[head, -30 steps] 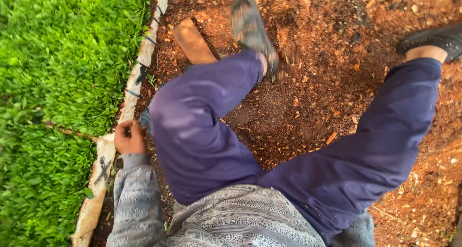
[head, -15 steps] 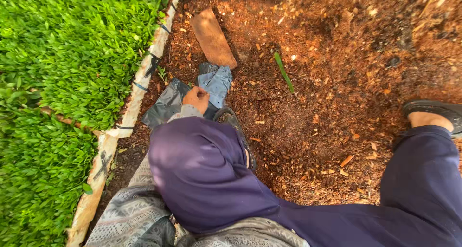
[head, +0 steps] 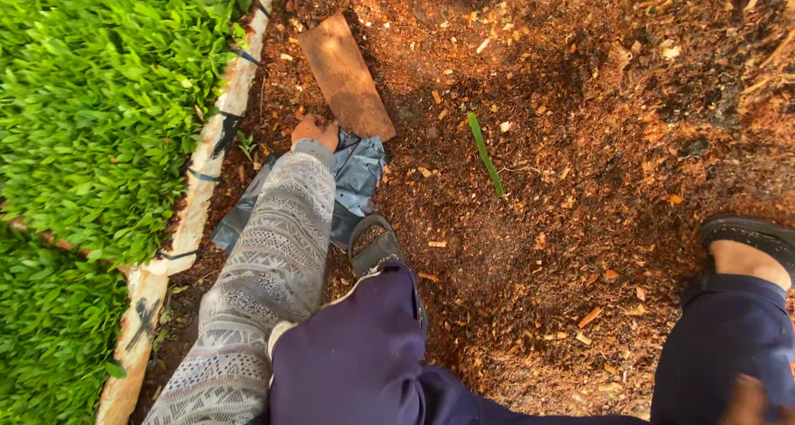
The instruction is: The person removes small plants from plastic bags and plants them into a mulch-covered area by hand, then uses a wooden block to smooth and level the mulch in the surrounding area.
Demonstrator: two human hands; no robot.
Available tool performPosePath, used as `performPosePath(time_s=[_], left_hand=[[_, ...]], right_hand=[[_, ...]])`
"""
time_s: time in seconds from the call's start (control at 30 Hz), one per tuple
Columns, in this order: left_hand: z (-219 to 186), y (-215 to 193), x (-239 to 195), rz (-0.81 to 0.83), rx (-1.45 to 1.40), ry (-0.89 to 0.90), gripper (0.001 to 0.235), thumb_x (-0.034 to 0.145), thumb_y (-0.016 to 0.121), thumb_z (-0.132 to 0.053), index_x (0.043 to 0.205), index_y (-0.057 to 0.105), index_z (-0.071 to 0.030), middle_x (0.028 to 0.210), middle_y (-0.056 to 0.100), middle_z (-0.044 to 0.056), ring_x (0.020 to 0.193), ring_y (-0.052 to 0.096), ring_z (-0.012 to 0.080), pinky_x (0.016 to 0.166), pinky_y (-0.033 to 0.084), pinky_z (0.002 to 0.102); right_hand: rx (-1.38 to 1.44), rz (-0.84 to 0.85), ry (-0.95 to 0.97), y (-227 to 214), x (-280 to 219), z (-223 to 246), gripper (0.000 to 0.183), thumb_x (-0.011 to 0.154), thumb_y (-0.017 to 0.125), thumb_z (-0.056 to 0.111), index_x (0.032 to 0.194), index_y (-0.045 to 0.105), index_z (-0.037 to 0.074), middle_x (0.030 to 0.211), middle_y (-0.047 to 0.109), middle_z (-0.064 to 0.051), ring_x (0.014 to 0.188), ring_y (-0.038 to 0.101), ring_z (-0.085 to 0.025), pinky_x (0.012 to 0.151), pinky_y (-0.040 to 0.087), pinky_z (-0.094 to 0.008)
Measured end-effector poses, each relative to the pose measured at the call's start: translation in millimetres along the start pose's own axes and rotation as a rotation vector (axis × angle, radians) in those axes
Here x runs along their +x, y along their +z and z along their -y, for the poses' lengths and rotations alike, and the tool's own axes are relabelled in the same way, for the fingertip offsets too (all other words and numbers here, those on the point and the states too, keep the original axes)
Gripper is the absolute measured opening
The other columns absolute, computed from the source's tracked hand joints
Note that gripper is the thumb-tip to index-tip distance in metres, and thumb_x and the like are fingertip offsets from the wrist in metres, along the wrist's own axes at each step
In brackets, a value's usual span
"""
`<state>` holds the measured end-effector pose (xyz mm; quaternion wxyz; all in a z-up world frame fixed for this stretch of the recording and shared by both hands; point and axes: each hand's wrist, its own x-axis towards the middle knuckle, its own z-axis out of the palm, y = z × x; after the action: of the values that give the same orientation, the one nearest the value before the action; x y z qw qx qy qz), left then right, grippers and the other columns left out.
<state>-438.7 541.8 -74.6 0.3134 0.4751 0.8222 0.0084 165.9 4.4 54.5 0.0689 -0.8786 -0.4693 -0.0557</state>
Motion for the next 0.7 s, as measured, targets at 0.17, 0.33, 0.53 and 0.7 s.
performPosePath(time_s=[0.17, 0.33, 0.53, 0.7], left_hand=[[-23.1, -4.5, 19.0, 0.151, -0.094, -0.102, 0.068, 0.094, 0.064, -0.051, 0.142, 0.057, -0.004, 0.138, 0.064, 0.021, 0.122, 0.064, 0.0362, 0.104, 0.051, 0.047], [-47.6, 0.1, 15.4, 0.177, -0.329, -0.269, 0.072, 0.091, 0.075, -0.046, 0.141, 0.053, 0.0, 0.138, 0.062, 0.019, 0.122, 0.064, 0.0335, 0.104, 0.048, 0.046], [-92.8, -1.7, 7.5, 0.103, -0.483, -0.148, 0.05, 0.081, 0.081, -0.031, 0.12, 0.066, -0.005, 0.109, 0.072, 0.009, 0.098, 0.071, 0.0249, 0.087, 0.056, 0.038], [-123.0, -16.1, -42.7, -0.253, -0.365, 0.474, 0.025, 0.081, 0.078, -0.018, 0.095, 0.063, -0.004, 0.088, 0.069, 0.01, 0.078, 0.066, 0.0246, 0.072, 0.053, 0.04]], right_hand=[[0.079, 0.177, -0.035, 4.0, 1.5, 53.9, 0.065, 0.089, 0.076, 0.036, 0.145, 0.059, 0.007, 0.152, 0.051, -0.028, 0.14, 0.052, -0.041, 0.116, 0.047, -0.047], [0.033, 0.428, 0.059, 14.0, 4.2, 58.1, 0.076, 0.084, 0.075, 0.043, 0.152, 0.058, 0.013, 0.162, 0.046, -0.027, 0.149, 0.046, -0.042, 0.116, 0.043, -0.052], [0.042, 0.58, 0.049, 14.0, 22.6, 77.3, 0.071, 0.086, 0.072, 0.043, 0.149, 0.057, 0.014, 0.16, 0.041, -0.026, 0.144, 0.046, -0.042, 0.105, 0.049, -0.051], [0.227, 0.563, 0.088, -20.6, 44.0, 154.3, 0.067, 0.087, 0.071, 0.041, 0.147, 0.057, 0.014, 0.162, 0.041, -0.022, 0.143, 0.049, -0.039, 0.093, 0.058, -0.046]])
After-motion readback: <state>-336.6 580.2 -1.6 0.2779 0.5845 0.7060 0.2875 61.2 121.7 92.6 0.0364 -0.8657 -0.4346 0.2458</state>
